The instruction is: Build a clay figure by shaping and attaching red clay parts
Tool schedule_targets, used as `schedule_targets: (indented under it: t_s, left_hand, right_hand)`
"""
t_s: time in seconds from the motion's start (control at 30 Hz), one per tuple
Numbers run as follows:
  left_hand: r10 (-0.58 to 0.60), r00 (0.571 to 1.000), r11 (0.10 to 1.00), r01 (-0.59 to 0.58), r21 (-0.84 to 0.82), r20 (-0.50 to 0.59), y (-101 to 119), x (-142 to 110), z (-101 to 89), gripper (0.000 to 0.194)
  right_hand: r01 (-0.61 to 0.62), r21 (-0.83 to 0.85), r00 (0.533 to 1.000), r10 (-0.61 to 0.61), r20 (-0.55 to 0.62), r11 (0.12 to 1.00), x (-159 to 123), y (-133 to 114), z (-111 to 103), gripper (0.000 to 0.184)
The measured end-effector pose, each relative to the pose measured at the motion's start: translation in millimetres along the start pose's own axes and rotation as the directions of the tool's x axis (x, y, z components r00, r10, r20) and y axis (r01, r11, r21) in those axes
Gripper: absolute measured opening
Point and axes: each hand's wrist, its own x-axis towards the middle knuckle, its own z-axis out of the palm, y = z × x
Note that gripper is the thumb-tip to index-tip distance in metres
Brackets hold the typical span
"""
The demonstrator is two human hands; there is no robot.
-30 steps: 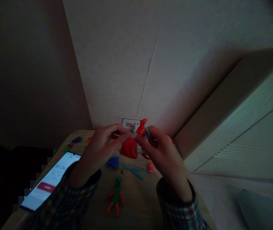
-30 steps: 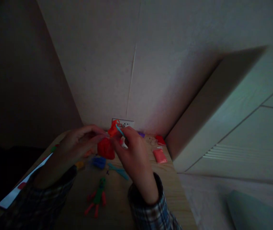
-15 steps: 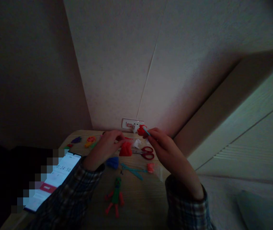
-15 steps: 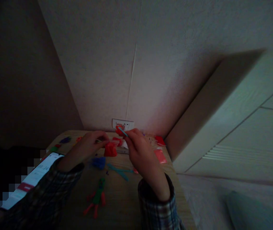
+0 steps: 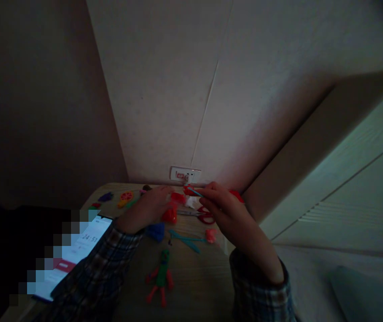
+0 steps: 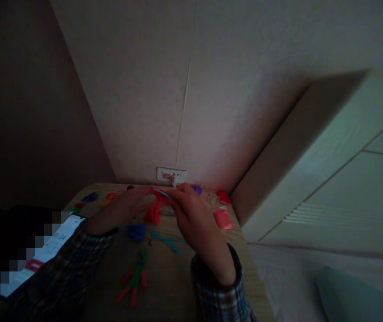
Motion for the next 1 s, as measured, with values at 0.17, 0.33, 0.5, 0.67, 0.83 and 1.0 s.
schedule_targets:
  t_s: [0.17, 0.33, 0.5, 0.67, 0.83, 1.0]
  left_hand:
    - [0.053, 0.999, 0.976, -0.050, -0.210, 0.010, 45, -14, -26.1, 0.055]
    - [0.090, 0.993, 0.946, -0.107, -0.306, -0.070, 73, -22, -35.1, 0.042]
    - [0.108, 0.987, 0.946, -0.139, -0.292, -0.118, 80, -23, -39.4, 0.022]
    - [0.112, 0.981, 0.953, -0.151, -0.264, -0.156, 86, -25, -44.0, 0.017]
    - [0.064, 0.974, 0.946, -0.129, -0.297, -0.219, 87, -24, -42.7, 0.012]
    - [-0.057, 0.940, 0.926, -0.076, -0.371, -0.335, 87, -28, -46.1, 0.009]
  right_hand:
    - [0.036, 0.004, 0.999, -0.036, 0.039, 0.999, 2, -3, -2, 0.023]
    - [0.055, 0.019, 0.996, -0.056, 0.070, 0.998, 2, -12, -2, 0.023]
    - [0.034, 0.030, 0.997, -0.036, 0.074, 0.999, 2, -25, -1, 0.027]
    - [0.007, 0.044, 0.993, -0.013, 0.117, 0.999, 3, -30, -5, 0.028]
    - [-0.035, 0.046, 0.988, 0.028, 0.154, 0.998, 1, -32, -11, 0.030]
    - [-0.076, 0.028, 0.984, 0.070, 0.165, 0.997, -3, -34, -16, 0.033]
